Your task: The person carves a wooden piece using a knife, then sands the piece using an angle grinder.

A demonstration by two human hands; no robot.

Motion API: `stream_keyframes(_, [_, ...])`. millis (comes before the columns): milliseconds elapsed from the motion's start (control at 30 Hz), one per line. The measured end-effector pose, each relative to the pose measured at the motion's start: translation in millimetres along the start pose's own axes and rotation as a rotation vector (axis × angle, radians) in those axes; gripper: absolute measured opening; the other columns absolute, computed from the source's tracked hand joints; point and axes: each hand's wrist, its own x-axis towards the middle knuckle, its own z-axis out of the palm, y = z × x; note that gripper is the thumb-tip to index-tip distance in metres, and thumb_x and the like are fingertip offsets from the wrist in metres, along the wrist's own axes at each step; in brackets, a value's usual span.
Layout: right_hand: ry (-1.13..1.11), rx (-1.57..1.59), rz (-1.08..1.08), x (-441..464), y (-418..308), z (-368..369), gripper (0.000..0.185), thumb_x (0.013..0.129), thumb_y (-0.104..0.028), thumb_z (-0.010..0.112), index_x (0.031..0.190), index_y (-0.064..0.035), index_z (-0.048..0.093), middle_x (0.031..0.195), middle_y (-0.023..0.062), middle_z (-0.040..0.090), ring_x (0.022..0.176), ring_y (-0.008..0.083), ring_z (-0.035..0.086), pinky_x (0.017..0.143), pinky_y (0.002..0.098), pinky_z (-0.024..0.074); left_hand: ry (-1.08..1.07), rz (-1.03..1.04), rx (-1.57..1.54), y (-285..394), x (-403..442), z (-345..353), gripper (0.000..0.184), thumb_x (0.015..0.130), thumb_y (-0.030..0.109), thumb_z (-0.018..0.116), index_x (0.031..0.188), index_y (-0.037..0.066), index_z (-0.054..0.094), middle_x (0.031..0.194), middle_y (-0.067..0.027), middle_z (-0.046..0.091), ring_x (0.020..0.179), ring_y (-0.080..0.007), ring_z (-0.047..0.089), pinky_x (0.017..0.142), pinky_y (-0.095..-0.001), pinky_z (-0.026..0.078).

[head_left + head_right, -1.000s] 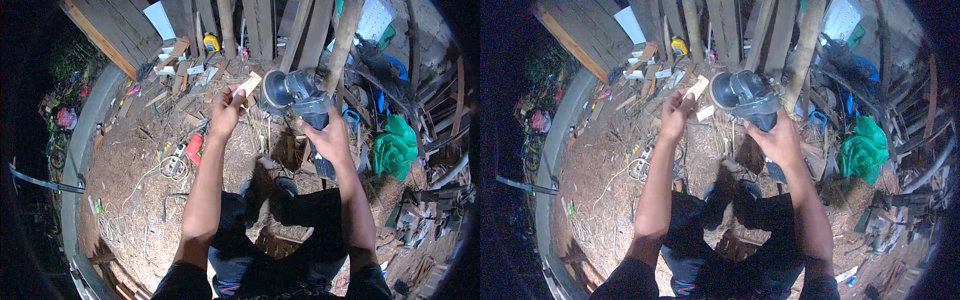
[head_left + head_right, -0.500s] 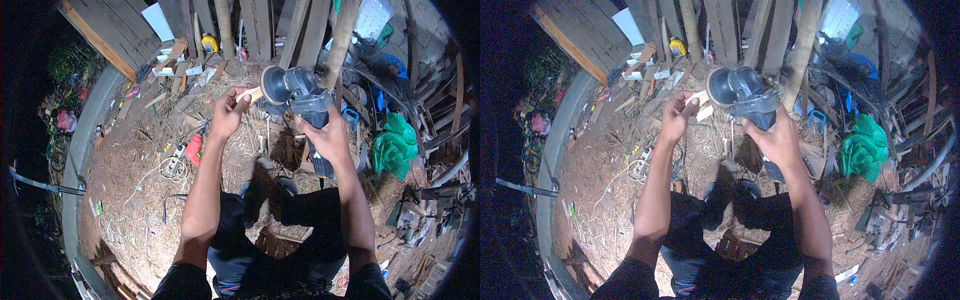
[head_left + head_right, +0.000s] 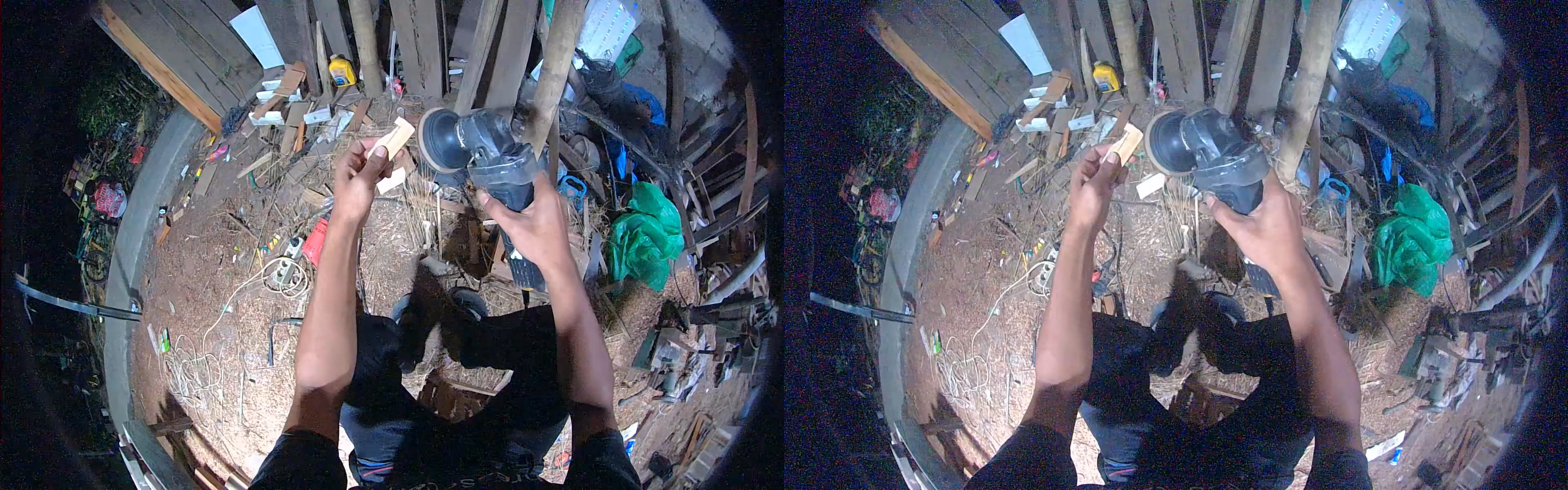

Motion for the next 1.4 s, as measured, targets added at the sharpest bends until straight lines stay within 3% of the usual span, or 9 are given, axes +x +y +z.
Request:
stream_keyframes(133, [-0.046,0.079,-0.006,0.3,-1.3,1.3,0.052,0.077,-0.017,0.079,0.121,0.0007,0.057,0.106,0.0132,0.069,0.096,0.0179,0.066,0.09,0.0331,0.0493,-0.022,0.022,-0.025,-1.8,1.7,-2.6,0.022,0.096,0.015,0.059,0.11,-0.002,0.057,0.083,-0.0035,0.065,0.069,-0.0092,0.053,0.066,-0.0244,0.043])
stream_keyframes(333, [-0.067,0.076,-0.009,-0.5,-4.1,-0.1,0.053,0.077,-0.013,0.079,0.123,0.0011,0.056,0.106,0.0118,0.069,0.096,0.0173,0.065,0.089,0.0324,0.0493,-0.108,0.04,0.183,0.7,0.1,-10.6,0.022,0.095,0.015,0.06,0.11,0.0,0.057,0.077,-0.001,0.061,0.068,-0.0093,0.053,0.068,-0.0245,0.042])
stream_keyframes(433, [-0.063,0.128,0.011,-0.2,-0.5,2.2,0.052,0.078,-0.013,0.079,0.122,0.0013,0.056,0.105,0.011,0.069,0.095,0.0161,0.065,0.089,0.0314,0.0492,-0.188,0.012,0.11,-1.7,2.3,-18.8,0.022,0.095,0.016,0.06,0.11,0.0,0.057,0.08,-0.0025,0.061,0.071,-0.01,0.054,0.069,-0.0253,0.042])
stream_keyframes(633, [-0.049,0.202,-0.018,0.1,5.9,3.6,0.049,0.078,-0.012,0.079,0.12,0.0003,0.057,0.106,0.01,0.069,0.094,0.0153,0.064,0.089,0.0317,0.0494,-0.137,0.012,-0.125,1.9,1.5,-18.6,0.02,0.095,0.015,0.059,0.109,0.001,0.057,0.083,-0.0048,0.06,0.073,-0.0121,0.053,0.069,-0.0255,0.041])
stream_keyframes(733, [-0.059,0.188,-0.028,-1.0,9.0,3.8,0.049,0.078,-0.01,0.079,0.12,0.0002,0.057,0.107,0.0104,0.068,0.095,0.0161,0.064,0.089,0.0319,0.0494,-0.119,0.011,-0.111,1.4,3.6,-20.0,0.026,0.095,0.019,0.058,0.111,-0.001,0.057,0.094,-0.0077,0.064,0.075,-0.0122,0.053,0.069,-0.0264,0.041])
stream_keyframes(933, [-0.086,0.101,0.001,-0.9,7.3,3.9,0.05,0.078,-0.008,0.077,0.122,0.0009,0.056,0.108,0.0116,0.068,0.097,0.0165,0.064,0.09,0.0325,0.0495,-0.114,-0.006,-0.076,-0.7,5.9,-23.6,0.027,0.094,0.019,0.059,0.112,-0.001,0.056,0.097,-0.0098,0.064,0.077,-0.0125,0.054,0.07,-0.0265,0.042])
stream_keyframes(1033, [-0.082,0.077,-0.013,-1.9,2.1,2.8,0.05,0.078,-0.009,0.078,0.122,0.0012,0.056,0.108,0.012,0.068,0.098,0.0166,0.065,0.09,0.0328,0.0497,-0.083,0.022,-0.107,3.3,3.4,-18.3,0.018,0.094,0.013,0.06,0.107,0.001,0.058,0.08,-0.004,0.06,0.07,-0.0118,0.053,0.068,-0.0251,0.041])
stream_keyframes(1233, [-0.099,0.148,-0.019,-1.0,3.4,3.6,0.052,0.078,-0.011,0.078,0.123,0.0013,0.055,0.108,0.0116,0.068,0.097,0.0166,0.064,0.089,0.0316,0.0499,-0.152,0.048,0.212,9.2,-3.8,-17.9,0.016,0.093,0.012,0.062,0.103,0.0,0.061,0.078,-0.0026,0.061,0.071,-0.0102,0.055,0.067,-0.0256,0.042])
stream_keyframes(1400, [-0.062,0.242,0.014,0.3,1.0,2.0,0.053,0.076,-0.013,0.08,0.119,0.0043,0.055,0.105,0.0145,0.069,0.097,0.0174,0.067,0.087,0.0322,0.0516,-0.192,-0.032,-0.032,8.1,-3.2,-21.4,0.02,0.091,0.015,0.061,0.104,0.0,0.059,0.081,-0.004,0.061,0.068,-0.0116,0.052,0.065,-0.0259,0.039])
